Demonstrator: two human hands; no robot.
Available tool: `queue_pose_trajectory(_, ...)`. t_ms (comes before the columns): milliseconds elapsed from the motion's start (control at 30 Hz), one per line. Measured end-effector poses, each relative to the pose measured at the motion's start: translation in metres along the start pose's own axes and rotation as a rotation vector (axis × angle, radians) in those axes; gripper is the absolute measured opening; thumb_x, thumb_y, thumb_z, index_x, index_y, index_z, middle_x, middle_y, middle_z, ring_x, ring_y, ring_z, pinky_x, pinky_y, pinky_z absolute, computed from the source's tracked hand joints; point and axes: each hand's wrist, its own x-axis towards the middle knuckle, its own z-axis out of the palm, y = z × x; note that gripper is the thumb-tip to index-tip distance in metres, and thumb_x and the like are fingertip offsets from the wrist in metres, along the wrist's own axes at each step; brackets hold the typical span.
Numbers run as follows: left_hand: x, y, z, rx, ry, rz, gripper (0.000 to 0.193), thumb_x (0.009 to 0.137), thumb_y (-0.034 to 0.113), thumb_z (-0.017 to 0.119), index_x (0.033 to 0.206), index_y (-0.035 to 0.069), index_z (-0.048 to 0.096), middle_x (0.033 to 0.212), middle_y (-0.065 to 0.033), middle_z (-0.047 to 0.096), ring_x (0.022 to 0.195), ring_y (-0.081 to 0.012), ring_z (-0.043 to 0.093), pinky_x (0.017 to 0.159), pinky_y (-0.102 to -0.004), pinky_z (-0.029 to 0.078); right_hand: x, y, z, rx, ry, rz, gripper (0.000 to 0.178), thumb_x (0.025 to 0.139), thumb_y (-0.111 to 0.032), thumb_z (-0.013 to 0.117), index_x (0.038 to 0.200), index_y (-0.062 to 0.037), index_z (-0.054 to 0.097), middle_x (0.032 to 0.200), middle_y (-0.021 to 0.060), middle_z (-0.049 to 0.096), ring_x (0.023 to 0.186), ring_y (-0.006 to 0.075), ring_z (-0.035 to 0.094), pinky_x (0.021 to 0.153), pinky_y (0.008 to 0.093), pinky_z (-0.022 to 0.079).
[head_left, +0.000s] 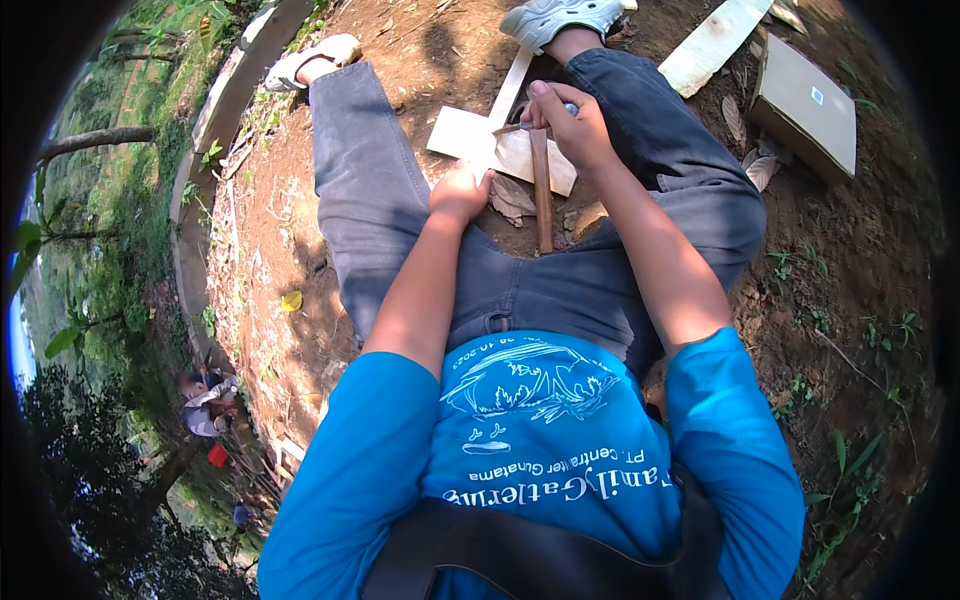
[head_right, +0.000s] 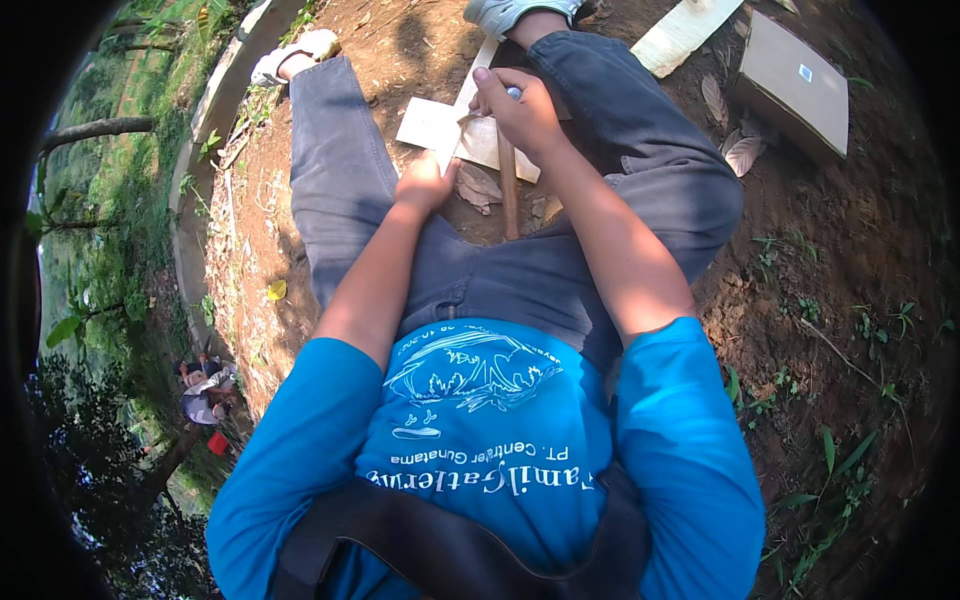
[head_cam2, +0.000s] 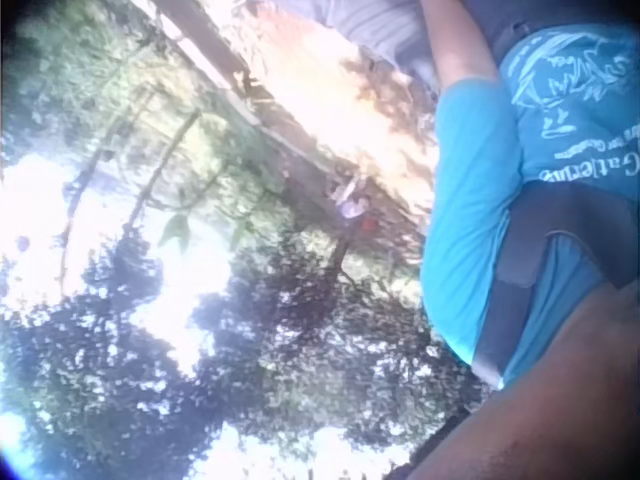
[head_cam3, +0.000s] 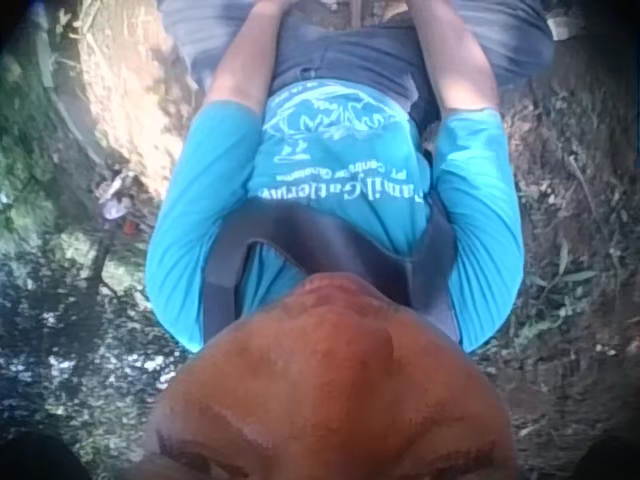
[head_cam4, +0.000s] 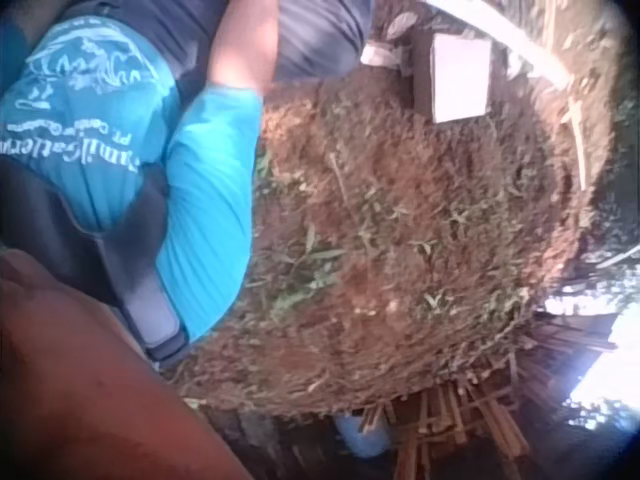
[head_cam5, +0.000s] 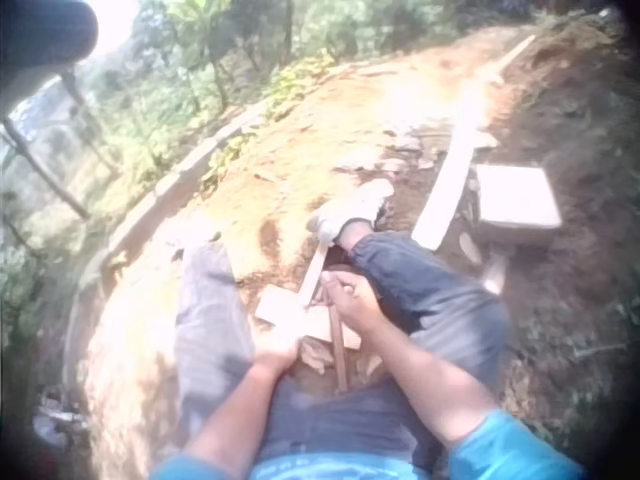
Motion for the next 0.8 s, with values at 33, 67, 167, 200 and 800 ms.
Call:
queue_pose_trajectory(33, -0.001, -0.001, 0.001, -0.002, -0.004, -0.008, 0.063, 0.094, 0.054, 0.053, 0.123, -0.001, 0.053, 0.116, -0.0237, 0.067, 0.108, -0.0377, 0.065, 0.092, -0.0468, 0.051, -0.007, 0.004, -0.009, 0.040, -0.004, 0.001, 0.043, 0.102, -0.034, 0.057, 0.071, -0.0050, 0.054, 0.074, 0.0006, 0.054, 0.084, 0.0119, 0.059, 0.078, 0.0274, 0.045)
queue_pose_trajectory(67, -0.002, -0.001, 0.002, -0.004, -0.008, -0.016, 0.063, 0.094, 0.054, 0.053, 0.123, -0.001, 0.053, 0.117, -0.0236, 0.067, 0.109, -0.0374, 0.065, 0.093, -0.0468, 0.051, -0.013, 0.009, -0.017, 0.080, -0.007, 0.002, 0.042, 0.103, -0.033, 0.056, 0.072, -0.0051, 0.054, 0.075, 0.0012, 0.054, 0.086, 0.0127, 0.059, 0.081, 0.0281, 0.045)
queue_pose_trajectory(167, -0.004, 0.004, -0.002, -0.032, -0.002, -0.022, 0.062, 0.093, 0.055, 0.054, 0.123, 0.001, 0.054, 0.116, -0.0239, 0.066, 0.108, -0.0371, 0.065, 0.091, -0.0466, 0.051, -0.022, 0.016, -0.036, 0.015, 0.057, 0.026, 0.042, 0.103, -0.036, 0.054, 0.077, -0.0028, 0.061, 0.081, 0.0040, 0.062, 0.093, 0.0164, 0.064, 0.085, 0.0318, 0.050)
queue_pose_trajectory(200, -0.005, 0.007, -0.001, -0.005, 0.011, -0.032, 0.062, 0.093, 0.055, 0.055, 0.123, 0.001, 0.054, 0.115, -0.0234, 0.066, 0.107, -0.0368, 0.065, 0.090, -0.0465, 0.052, -0.025, 0.011, -0.039, -0.070, 0.098, 0.063, 0.042, 0.103, -0.036, 0.054, 0.079, -0.0024, 0.062, 0.082, 0.0041, 0.062, 0.094, 0.0170, 0.064, 0.086, 0.0323, 0.050)
queue_pose_trajectory(800, 0.014, 0.009, -0.011, -0.366, 0.623, 0.438, 0.053, 0.077, 0.020, 0.079, 0.120, 0.004, 0.053, 0.111, -0.0170, 0.058, 0.102, -0.0331, 0.060, 0.089, -0.0430, 0.053, -0.017, -0.053, 0.007, -0.137, -0.028, -0.049, 0.037, 0.088, -0.022, 0.075, 0.118, -0.0010, 0.065, 0.096, 0.0061, 0.070, 0.083, 0.0082, 0.067, 0.073, 0.0233, 0.055)
